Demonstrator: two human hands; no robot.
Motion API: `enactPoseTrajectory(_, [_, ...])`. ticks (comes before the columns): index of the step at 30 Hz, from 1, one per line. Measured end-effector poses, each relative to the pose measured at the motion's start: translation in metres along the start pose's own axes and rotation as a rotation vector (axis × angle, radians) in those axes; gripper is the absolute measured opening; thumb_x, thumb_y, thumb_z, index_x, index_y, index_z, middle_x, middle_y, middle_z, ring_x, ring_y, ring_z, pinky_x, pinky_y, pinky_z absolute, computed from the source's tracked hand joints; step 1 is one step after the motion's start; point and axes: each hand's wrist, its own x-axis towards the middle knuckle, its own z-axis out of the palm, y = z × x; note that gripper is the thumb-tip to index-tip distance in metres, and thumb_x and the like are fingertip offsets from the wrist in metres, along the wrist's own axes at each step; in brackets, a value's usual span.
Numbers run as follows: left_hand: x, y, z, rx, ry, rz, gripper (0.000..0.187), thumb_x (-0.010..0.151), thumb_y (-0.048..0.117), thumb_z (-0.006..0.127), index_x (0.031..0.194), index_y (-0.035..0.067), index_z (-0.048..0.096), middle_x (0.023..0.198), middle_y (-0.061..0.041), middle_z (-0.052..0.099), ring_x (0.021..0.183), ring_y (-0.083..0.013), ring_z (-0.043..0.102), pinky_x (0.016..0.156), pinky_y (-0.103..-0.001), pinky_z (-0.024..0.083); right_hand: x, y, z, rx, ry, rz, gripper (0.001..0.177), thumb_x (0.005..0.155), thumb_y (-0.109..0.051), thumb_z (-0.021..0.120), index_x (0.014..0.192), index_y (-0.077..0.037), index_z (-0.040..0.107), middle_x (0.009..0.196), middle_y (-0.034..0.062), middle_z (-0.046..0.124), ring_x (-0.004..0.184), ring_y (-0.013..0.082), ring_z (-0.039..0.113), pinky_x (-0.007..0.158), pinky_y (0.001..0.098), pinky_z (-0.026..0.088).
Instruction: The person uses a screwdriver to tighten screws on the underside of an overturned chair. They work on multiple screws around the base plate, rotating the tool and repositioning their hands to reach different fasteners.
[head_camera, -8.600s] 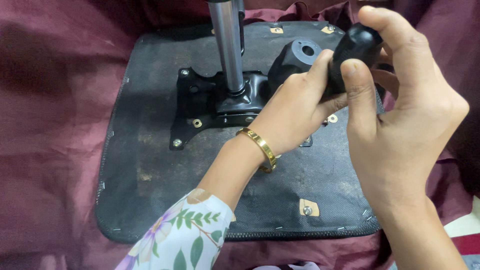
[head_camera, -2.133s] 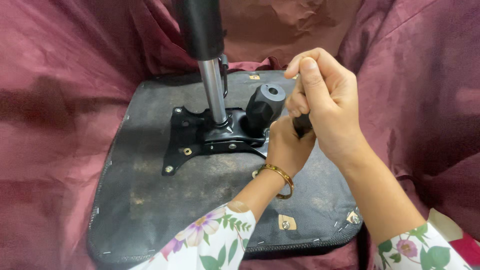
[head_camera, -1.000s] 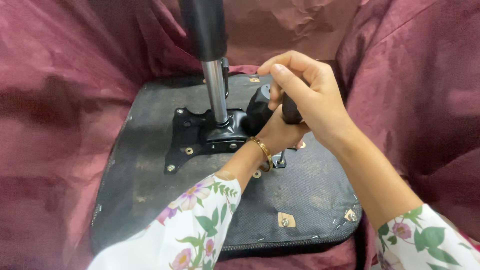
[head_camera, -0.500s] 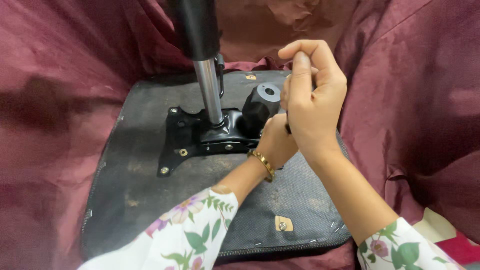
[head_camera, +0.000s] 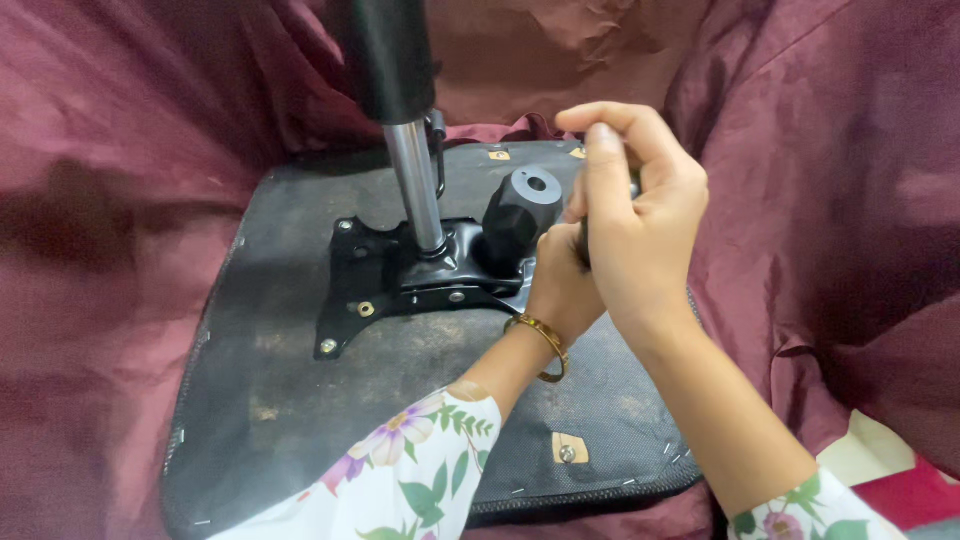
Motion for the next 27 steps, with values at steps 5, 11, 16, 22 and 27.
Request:
enactPoseTrajectory(5, [0.008, 0.002, -0.009, -0.344, -0.163, -0.201, 0.014, 0.088, 0.01, 0.075, 0.088, -0.001, 0.066, 0.071, -0.003, 0.065, 0.056, -0.0088, 0.064, 0.049, -0.025, 0.055, 0.033, -0.005, -0.019, 0.121, -0.459, 0.206, 0.02, 0.102, -0.013, 0.062, 0.114, 0.0, 0.071, 0.069, -0.0042, 0.056, 0.062, 0.0028, 0.05, 0.06, 0.0215, 0.044])
enactPoseTrajectory(11, [0.012, -0.001, -0.013, -0.456, -0.196, -0.247, 0.013, 0.085, 0.0, 0.068, 0.094, 0.001, 0.059, 0.07, -0.002, 0.063, 0.052, -0.0099, 0.063, 0.045, -0.025, 0.05, 0.029, 0.005, -0.007, 0.229, -0.373, 0.228, 0.022, 0.108, -0.018, 0.056, 0.108, 0.0, 0.069, 0.061, -0.0045, 0.05, 0.053, 0.003, 0.044, 0.053, 0.0216, 0.04])
enactPoseTrajectory(16, [0.019, -0.019, -0.013, -0.571, -0.27, -0.271, 0.014, 0.085, -0.002, 0.065, 0.094, 0.003, 0.057, 0.067, -0.005, 0.062, 0.051, -0.0105, 0.06, 0.044, -0.025, 0.045, 0.03, 0.013, 0.006, 0.218, -0.213, 0.17, 0.019, 0.11, -0.016, 0.054, 0.103, -0.002, 0.065, 0.059, -0.005, 0.048, 0.048, 0.0024, 0.04, 0.047, 0.0211, 0.036])
enactPoseTrajectory(22, [0.022, -0.027, -0.024, -0.648, -0.322, -0.297, 0.021, 0.089, 0.005, 0.072, 0.101, 0.009, 0.055, 0.07, 0.0, 0.057, 0.058, -0.0066, 0.054, 0.048, -0.023, 0.041, 0.027, 0.012, 0.021, 0.118, -0.14, 0.132, 0.019, 0.11, -0.013, 0.051, 0.102, -0.003, 0.065, 0.059, -0.006, 0.047, 0.048, 0.0015, 0.04, 0.045, 0.0202, 0.034])
enactPoseTrajectory(27, [0.025, -0.028, -0.026, -0.619, -0.333, -0.458, 0.021, 0.082, 0.009, 0.069, 0.099, 0.014, 0.057, 0.061, -0.002, 0.059, 0.05, -0.0102, 0.058, 0.046, -0.026, 0.046, 0.029, 0.014, 0.02, 0.103, -0.198, 0.105, 0.018, 0.11, -0.013, 0.052, 0.103, -0.003, 0.065, 0.059, -0.0054, 0.048, 0.049, 0.0019, 0.042, 0.047, 0.0208, 0.035])
